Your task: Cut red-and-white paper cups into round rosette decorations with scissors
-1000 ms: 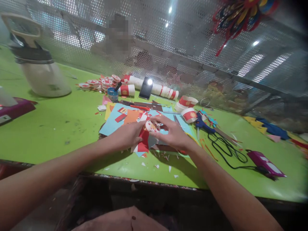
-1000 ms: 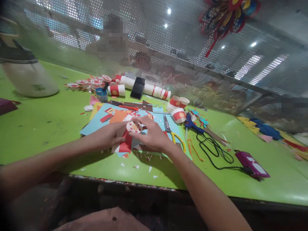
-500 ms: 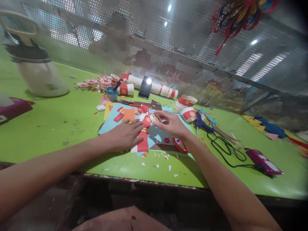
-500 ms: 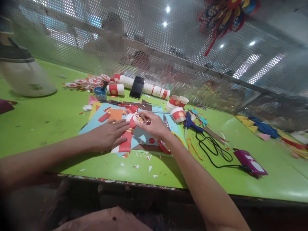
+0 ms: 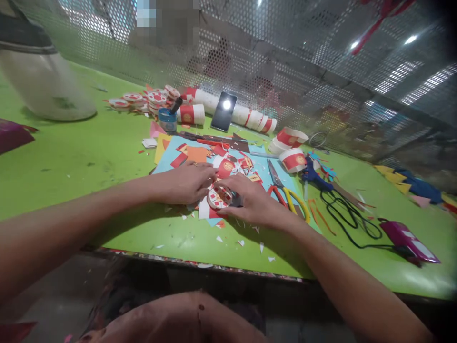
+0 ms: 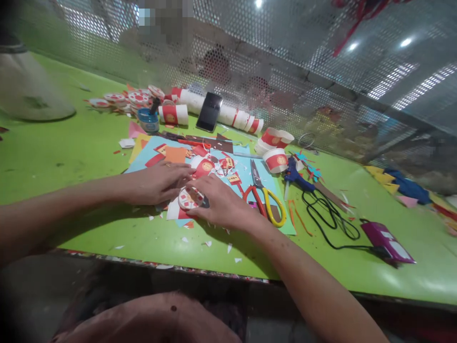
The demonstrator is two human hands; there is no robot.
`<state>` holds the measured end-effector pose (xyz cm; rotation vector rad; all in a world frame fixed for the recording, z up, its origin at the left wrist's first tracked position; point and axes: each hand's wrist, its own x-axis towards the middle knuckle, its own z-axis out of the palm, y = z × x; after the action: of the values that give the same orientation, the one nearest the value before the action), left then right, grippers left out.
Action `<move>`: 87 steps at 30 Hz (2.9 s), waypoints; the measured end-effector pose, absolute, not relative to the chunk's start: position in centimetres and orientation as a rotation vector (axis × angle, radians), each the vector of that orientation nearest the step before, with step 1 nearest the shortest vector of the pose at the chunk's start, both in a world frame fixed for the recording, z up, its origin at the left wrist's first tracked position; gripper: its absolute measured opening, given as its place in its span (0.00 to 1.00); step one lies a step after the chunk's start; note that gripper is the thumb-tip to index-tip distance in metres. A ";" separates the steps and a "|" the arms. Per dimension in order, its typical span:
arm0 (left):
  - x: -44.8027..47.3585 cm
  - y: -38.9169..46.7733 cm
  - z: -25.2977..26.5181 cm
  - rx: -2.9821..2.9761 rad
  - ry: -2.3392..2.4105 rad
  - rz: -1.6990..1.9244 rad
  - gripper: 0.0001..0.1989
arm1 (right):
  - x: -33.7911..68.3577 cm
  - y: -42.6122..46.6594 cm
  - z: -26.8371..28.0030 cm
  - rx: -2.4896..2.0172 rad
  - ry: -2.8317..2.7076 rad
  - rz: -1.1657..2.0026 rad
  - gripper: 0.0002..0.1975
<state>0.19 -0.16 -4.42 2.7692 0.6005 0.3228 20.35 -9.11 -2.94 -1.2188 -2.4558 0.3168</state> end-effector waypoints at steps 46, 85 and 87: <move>-1.2 0.4 -3.4 2.776 0.405 0.178 0.25 | 20.6 -10.8 -2.3 -1.145 -2.339 0.293 0.15; -1.4 -2.4 -3.1 2.609 0.472 0.479 0.21 | 19.1 -10.6 -2.2 -1.424 -2.266 0.497 0.18; -1.4 -2.3 -3.3 2.599 0.478 0.461 0.22 | 19.0 -10.5 -2.2 -1.446 -2.263 0.512 0.19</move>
<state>-1.43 -2.25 -3.30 2.5993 0.4780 0.4609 19.04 -10.53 -2.16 -1.4456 -2.2626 0.5118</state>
